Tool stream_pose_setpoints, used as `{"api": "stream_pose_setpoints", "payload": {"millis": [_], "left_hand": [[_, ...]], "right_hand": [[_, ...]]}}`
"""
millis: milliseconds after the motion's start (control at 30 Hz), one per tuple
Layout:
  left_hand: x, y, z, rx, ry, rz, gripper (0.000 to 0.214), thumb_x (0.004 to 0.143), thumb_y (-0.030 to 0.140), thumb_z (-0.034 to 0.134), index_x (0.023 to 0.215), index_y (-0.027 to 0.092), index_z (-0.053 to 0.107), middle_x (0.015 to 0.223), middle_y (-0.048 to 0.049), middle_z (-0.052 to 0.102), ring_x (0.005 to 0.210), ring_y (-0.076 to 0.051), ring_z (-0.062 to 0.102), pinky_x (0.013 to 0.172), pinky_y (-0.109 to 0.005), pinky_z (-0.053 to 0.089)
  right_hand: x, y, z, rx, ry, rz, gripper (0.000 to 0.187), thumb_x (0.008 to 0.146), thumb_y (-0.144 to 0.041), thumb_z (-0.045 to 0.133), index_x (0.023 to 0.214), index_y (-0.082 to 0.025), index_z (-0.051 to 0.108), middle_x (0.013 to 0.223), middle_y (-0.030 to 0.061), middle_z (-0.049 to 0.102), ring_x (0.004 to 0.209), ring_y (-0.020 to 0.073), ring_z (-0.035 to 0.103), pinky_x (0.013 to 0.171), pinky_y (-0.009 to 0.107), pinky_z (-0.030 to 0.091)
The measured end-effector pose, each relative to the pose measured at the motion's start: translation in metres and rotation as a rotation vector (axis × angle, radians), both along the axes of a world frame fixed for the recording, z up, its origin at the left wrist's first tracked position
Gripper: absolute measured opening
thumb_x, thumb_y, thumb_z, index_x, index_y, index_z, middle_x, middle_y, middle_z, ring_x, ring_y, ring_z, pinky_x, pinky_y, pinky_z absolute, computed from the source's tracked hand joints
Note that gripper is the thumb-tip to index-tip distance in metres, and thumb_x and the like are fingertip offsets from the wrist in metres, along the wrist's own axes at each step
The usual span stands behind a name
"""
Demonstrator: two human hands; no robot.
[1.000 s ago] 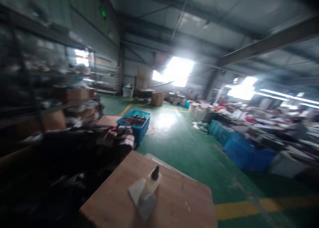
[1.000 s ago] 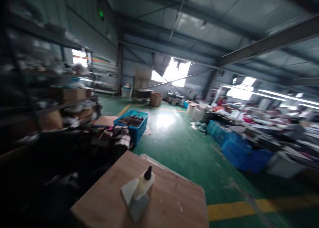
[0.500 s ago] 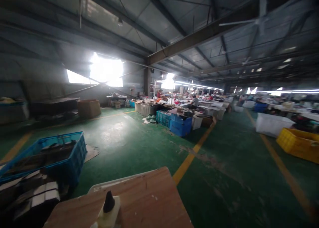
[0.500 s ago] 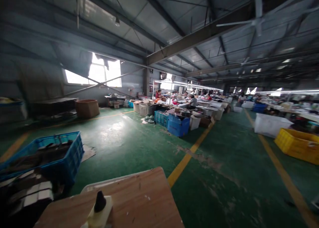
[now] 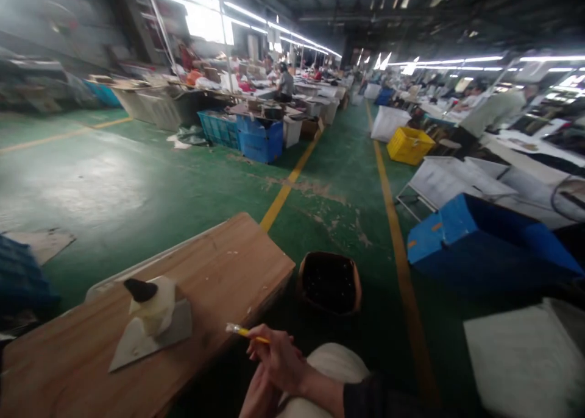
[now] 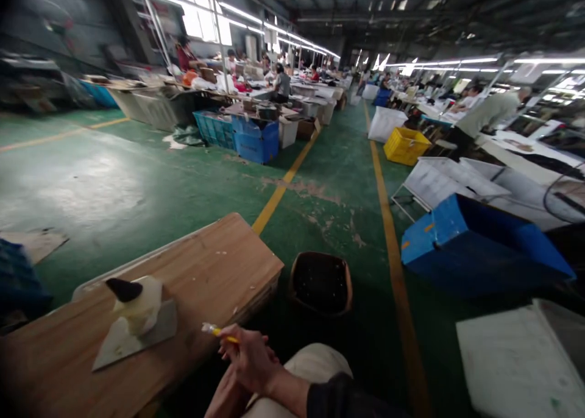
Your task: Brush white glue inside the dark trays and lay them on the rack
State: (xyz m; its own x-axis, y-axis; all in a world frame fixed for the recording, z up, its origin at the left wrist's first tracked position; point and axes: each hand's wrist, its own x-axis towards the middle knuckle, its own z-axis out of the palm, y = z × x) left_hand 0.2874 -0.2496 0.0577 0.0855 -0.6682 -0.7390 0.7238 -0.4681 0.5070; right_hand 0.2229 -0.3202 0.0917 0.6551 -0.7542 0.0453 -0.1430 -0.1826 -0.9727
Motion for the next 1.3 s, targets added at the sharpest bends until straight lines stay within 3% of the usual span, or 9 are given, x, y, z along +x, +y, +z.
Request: {"api": "stream_pose_setpoints", "payload": {"millis": [100, 267, 467, 667, 800, 933, 1100, 1200, 1300], "left_hand": [[-0.038, -0.016, -0.007, -0.181, 0.002, 0.034, 0.069, 0.051, 0.069, 0.082, 0.108, 0.032, 0.074, 0.114, -0.0145, 0.072, 0.107, -0.044, 0.069, 0.074, -0.048, 0.060], [-0.088, -0.060, -0.018, -0.153, -0.054, -0.079, 0.066, 0.050, 0.062, 0.090, 0.100, 0.023, 0.073, 0.096, -0.0113, 0.074, 0.097, -0.035, 0.071, 0.077, -0.038, 0.057], [-0.167, -0.124, -0.044, -0.088, -0.055, -0.379, 0.062, 0.055, 0.062, 0.090, 0.089, 0.015, 0.069, 0.075, -0.0043, 0.070, 0.068, -0.018, 0.069, 0.062, -0.024, 0.050], [-0.239, -0.167, -0.075, 0.219, -0.049, -0.111, 0.037, 0.075, 0.041, 0.085, 0.094, 0.017, 0.065, 0.079, -0.0078, 0.073, 0.071, -0.020, 0.075, 0.065, -0.026, 0.055], [-0.266, -0.200, -0.103, 0.357, 0.034, 0.012, 0.027, 0.079, 0.029, 0.083, 0.096, 0.016, 0.065, 0.084, -0.0117, 0.074, 0.079, -0.025, 0.077, 0.071, -0.029, 0.059], [-0.283, -0.255, -0.146, 0.401, 0.117, 0.027, 0.030, 0.080, 0.026, 0.083, 0.099, 0.014, 0.063, 0.085, -0.0129, 0.074, 0.078, -0.025, 0.077, 0.074, -0.032, 0.060], [-0.301, -0.330, -0.218, 0.480, 0.132, 0.056, 0.022, 0.089, 0.020, 0.073, 0.104, 0.013, 0.058, 0.080, -0.0095, 0.071, 0.068, -0.018, 0.073, 0.071, -0.028, 0.059], [-0.311, -0.364, -0.267, 0.549, 0.107, 0.102, 0.026, 0.088, 0.022, 0.076, 0.104, 0.013, 0.058, 0.082, -0.0088, 0.070, 0.068, -0.016, 0.072, 0.070, -0.027, 0.059], [-0.320, -0.391, -0.324, 0.609, 0.088, 0.126, 0.025, 0.087, 0.023, 0.077, 0.102, 0.012, 0.060, 0.083, -0.0095, 0.070, 0.070, -0.016, 0.072, 0.071, -0.027, 0.059]], "right_hand": [[-0.022, -0.019, -0.004, -0.001, -0.005, -0.058, 0.036, 0.103, -0.053, 0.043, 0.117, -0.030, 0.067, 0.089, 0.0017, 0.071, 0.073, 0.0187, 0.069, 0.068, 0.030, 0.056], [-0.085, -0.055, -0.021, 0.015, -0.024, -0.183, 0.036, 0.103, -0.053, 0.045, 0.116, -0.026, 0.065, 0.086, 0.0014, 0.070, 0.071, 0.0156, 0.067, 0.069, 0.027, 0.055], [-0.210, -0.127, -0.038, 0.084, 0.035, -0.327, 0.040, 0.103, -0.055, 0.044, 0.114, -0.024, 0.066, 0.086, 0.0022, 0.072, 0.072, 0.0160, 0.069, 0.069, 0.026, 0.056], [-0.339, -0.205, -0.083, 0.214, 0.105, -0.628, 0.057, 0.094, -0.070, 0.050, 0.111, -0.018, 0.067, 0.082, 0.0055, 0.073, 0.066, 0.0186, 0.071, 0.060, 0.028, 0.057], [-0.392, -0.245, -0.108, 0.312, 0.105, -0.834, 0.062, 0.088, -0.072, 0.056, 0.111, -0.016, 0.066, 0.083, 0.0071, 0.074, 0.066, 0.0209, 0.072, 0.056, 0.029, 0.058], [-0.416, -0.278, -0.123, 0.365, 0.117, -0.946, 0.063, 0.086, -0.070, 0.063, 0.115, -0.015, 0.064, 0.087, 0.0080, 0.075, 0.069, 0.0222, 0.074, 0.058, 0.031, 0.059], [-0.433, -0.308, -0.150, 0.436, 0.172, -1.097, 0.060, 0.089, -0.065, 0.062, 0.123, -0.015, 0.060, 0.093, 0.0095, 0.076, 0.075, 0.0239, 0.075, 0.062, 0.032, 0.060], [-0.441, -0.329, -0.180, 0.485, 0.222, -1.109, 0.059, 0.090, -0.064, 0.062, 0.124, -0.016, 0.061, 0.095, 0.0100, 0.076, 0.078, 0.0244, 0.075, 0.064, 0.032, 0.061], [-0.448, -0.357, -0.228, 0.524, 0.260, -1.076, 0.058, 0.091, -0.063, 0.061, 0.122, -0.015, 0.062, 0.096, 0.0106, 0.075, 0.078, 0.0244, 0.075, 0.064, 0.032, 0.061]]}}
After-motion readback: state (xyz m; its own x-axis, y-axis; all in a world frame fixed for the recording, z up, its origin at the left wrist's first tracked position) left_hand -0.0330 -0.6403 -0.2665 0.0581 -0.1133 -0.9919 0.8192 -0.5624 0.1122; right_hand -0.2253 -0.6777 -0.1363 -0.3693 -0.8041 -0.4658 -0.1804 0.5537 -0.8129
